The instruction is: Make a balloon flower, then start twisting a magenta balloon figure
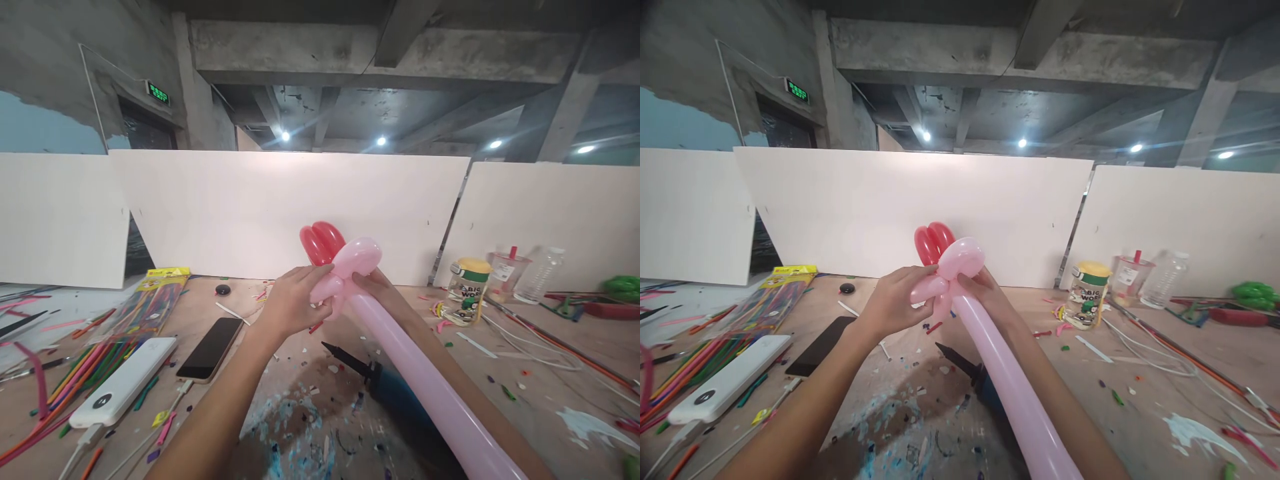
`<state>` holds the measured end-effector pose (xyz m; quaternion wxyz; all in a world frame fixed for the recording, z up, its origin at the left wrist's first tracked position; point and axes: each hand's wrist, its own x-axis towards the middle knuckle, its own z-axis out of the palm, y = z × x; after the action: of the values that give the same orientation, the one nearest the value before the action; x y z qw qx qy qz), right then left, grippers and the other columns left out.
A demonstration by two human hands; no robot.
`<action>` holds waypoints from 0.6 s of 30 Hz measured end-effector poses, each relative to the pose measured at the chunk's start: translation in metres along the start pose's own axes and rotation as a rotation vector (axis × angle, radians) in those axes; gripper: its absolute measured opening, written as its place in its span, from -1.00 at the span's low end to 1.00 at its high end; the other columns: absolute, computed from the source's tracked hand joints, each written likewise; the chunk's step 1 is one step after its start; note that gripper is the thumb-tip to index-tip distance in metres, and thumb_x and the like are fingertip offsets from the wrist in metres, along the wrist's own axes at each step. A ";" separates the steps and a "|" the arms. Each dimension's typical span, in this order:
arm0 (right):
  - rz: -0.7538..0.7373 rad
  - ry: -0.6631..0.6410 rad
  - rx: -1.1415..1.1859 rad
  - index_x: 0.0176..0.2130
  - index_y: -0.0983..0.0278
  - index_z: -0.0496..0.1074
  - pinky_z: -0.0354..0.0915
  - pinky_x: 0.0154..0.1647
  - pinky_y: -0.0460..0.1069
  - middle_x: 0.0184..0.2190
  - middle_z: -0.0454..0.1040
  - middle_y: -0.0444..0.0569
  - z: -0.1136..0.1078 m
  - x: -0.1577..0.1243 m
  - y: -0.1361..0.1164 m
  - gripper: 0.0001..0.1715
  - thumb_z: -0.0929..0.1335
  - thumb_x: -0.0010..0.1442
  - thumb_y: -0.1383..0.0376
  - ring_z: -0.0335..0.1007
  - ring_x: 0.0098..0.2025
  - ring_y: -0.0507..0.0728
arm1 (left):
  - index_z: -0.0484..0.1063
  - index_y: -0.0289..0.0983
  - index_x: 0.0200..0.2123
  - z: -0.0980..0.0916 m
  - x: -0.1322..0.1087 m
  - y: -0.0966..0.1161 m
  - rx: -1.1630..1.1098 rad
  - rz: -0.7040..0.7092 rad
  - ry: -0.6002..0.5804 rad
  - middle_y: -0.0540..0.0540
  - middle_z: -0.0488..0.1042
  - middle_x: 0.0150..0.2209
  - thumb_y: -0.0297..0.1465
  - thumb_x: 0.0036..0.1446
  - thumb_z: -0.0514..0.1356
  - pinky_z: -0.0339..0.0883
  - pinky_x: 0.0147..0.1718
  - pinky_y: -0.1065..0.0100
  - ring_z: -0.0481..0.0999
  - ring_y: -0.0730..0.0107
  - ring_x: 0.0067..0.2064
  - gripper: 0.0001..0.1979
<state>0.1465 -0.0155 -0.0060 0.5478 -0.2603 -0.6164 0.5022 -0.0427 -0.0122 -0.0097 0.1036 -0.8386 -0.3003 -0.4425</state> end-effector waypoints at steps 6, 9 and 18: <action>-0.017 -0.060 -0.013 0.04 0.26 0.36 0.28 0.05 0.22 0.00 0.46 0.08 -0.007 -0.002 -0.003 -0.46 0.36 0.12 0.07 0.37 0.03 0.31 | 0.36 -0.15 -0.07 -0.004 0.003 0.002 -0.211 -0.271 0.044 -0.07 0.55 -0.20 -0.32 -0.03 0.22 0.37 -0.27 0.22 0.53 0.24 -0.24 -0.62; -0.015 -0.073 -0.027 0.01 0.24 0.37 0.29 0.05 0.19 -0.01 0.46 0.06 -0.008 -0.002 -0.003 -0.51 0.34 0.14 0.08 0.38 0.03 0.28 | 0.37 -0.20 -0.14 -0.007 0.005 0.001 -0.339 -0.363 0.102 -0.08 0.54 -0.25 -0.28 -0.04 0.25 0.36 -0.33 0.26 0.51 0.29 -0.29 -0.66; -0.013 0.012 0.007 0.04 0.21 0.35 0.35 -0.02 0.19 -0.05 0.48 0.05 0.013 -0.001 -0.005 -0.54 0.26 0.22 0.07 0.43 -0.04 0.26 | 0.30 -0.23 -0.05 -0.001 0.008 -0.008 -0.630 -0.506 0.287 -0.15 0.45 -0.08 -0.26 -0.19 0.37 0.41 -0.21 0.24 0.48 0.25 -0.12 -0.41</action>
<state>0.1357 -0.0225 -0.0007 0.5557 -0.2575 -0.6129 0.4993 -0.0443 -0.0032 -0.0032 -0.2285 -0.6593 -0.3293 -0.6361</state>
